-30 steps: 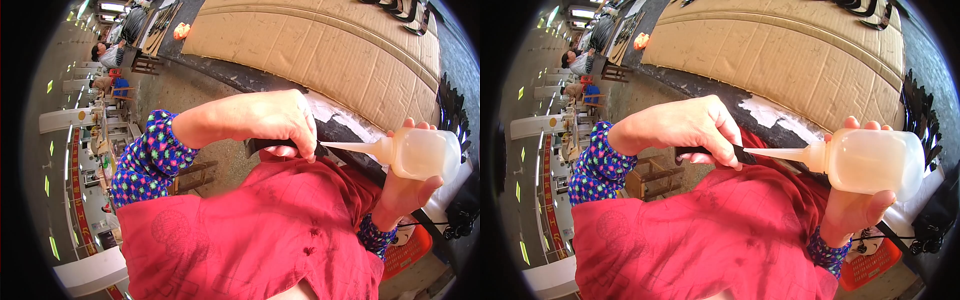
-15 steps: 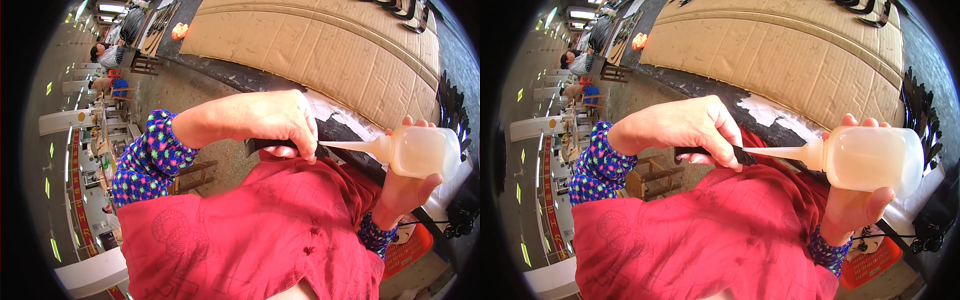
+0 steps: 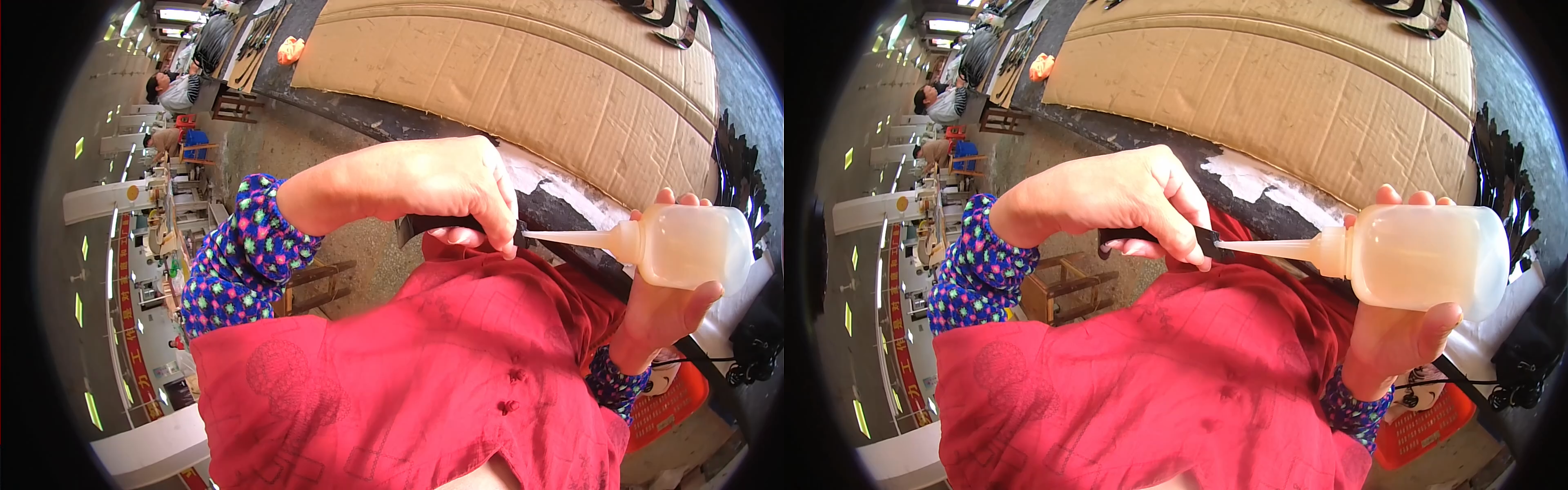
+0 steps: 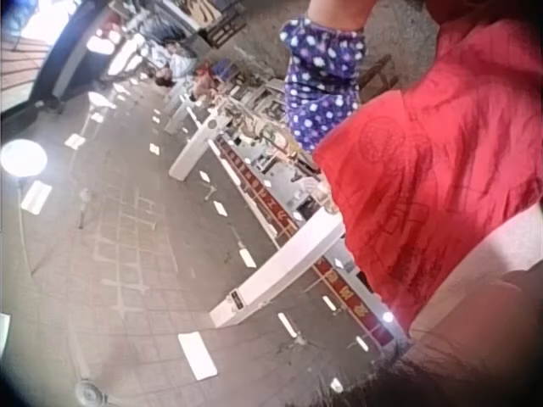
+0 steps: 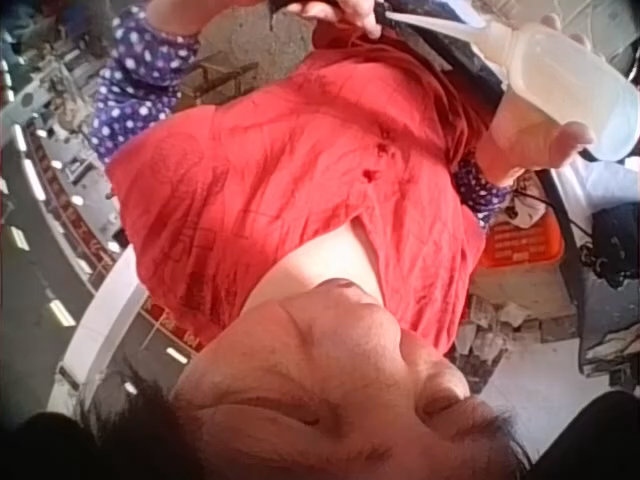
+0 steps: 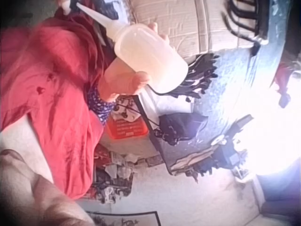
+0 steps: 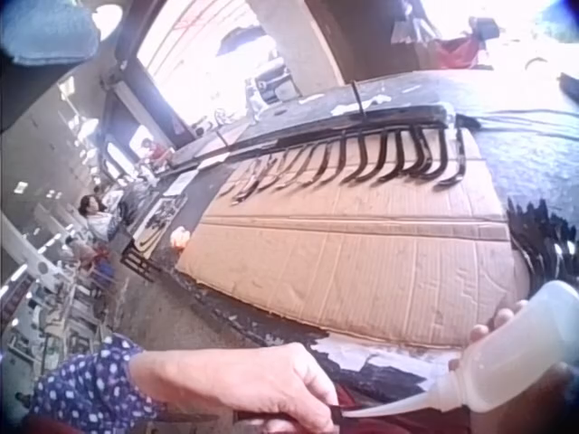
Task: Applying liquid adhesive from a squeeze bottle onto black curved shoe strap components at a workbench.
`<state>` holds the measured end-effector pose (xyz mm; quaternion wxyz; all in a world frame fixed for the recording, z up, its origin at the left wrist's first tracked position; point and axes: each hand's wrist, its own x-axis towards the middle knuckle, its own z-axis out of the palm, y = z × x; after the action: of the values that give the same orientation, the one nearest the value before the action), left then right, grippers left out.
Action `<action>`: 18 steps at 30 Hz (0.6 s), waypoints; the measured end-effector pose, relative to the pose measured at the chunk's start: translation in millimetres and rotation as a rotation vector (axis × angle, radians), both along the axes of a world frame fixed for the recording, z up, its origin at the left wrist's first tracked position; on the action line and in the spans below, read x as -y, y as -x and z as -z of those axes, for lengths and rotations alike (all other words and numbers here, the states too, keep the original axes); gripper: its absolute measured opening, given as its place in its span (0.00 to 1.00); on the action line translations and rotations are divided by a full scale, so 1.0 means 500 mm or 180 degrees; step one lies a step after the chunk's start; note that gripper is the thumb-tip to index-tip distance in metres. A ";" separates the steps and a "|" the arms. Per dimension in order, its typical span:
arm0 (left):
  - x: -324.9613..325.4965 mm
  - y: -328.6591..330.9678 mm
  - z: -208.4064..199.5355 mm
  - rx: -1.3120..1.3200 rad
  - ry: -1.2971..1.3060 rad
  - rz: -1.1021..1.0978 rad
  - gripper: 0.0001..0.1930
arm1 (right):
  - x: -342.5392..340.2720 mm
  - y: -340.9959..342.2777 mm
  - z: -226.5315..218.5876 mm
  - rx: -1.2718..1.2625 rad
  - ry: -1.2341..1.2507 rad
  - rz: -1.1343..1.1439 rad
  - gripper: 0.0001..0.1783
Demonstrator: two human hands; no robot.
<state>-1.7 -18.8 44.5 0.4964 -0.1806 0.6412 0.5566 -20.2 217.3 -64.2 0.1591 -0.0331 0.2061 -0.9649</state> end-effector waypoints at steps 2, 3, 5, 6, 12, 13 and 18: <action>-0.001 0.002 -0.005 0.0054 0.0071 0.0001 0.07 | -0.001 -0.001 -0.002 -0.0038 -0.0059 0.0021 0.45; -0.001 0.003 -0.004 0.0056 0.0071 0.0003 0.07 | -0.002 0.000 -0.001 -0.0036 -0.0058 0.0023 0.45; -0.002 0.003 -0.002 0.0038 0.0105 -0.0038 0.07 | -0.002 0.001 0.001 -0.0019 -0.0041 0.0027 0.46; -0.002 0.004 -0.002 0.0042 0.0106 -0.0037 0.07 | -0.003 0.002 0.002 -0.0015 -0.0040 0.0028 0.46; -0.003 0.006 0.000 0.0013 0.0159 -0.0081 0.07 | -0.006 0.002 0.002 0.0069 0.0001 0.0044 0.46; -0.003 0.007 -0.001 0.0034 0.0187 -0.0071 0.07 | -0.007 0.002 0.003 0.0071 0.0011 0.0040 0.46; -0.001 0.009 -0.001 0.0057 0.0186 -0.0031 0.07 | -0.009 0.000 0.001 0.0103 0.0004 0.0033 0.47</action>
<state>-6.2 -18.4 45.3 0.4939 -0.2032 0.6519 0.5384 -20.1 221.9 -64.6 0.1574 -0.0165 0.2031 -0.9663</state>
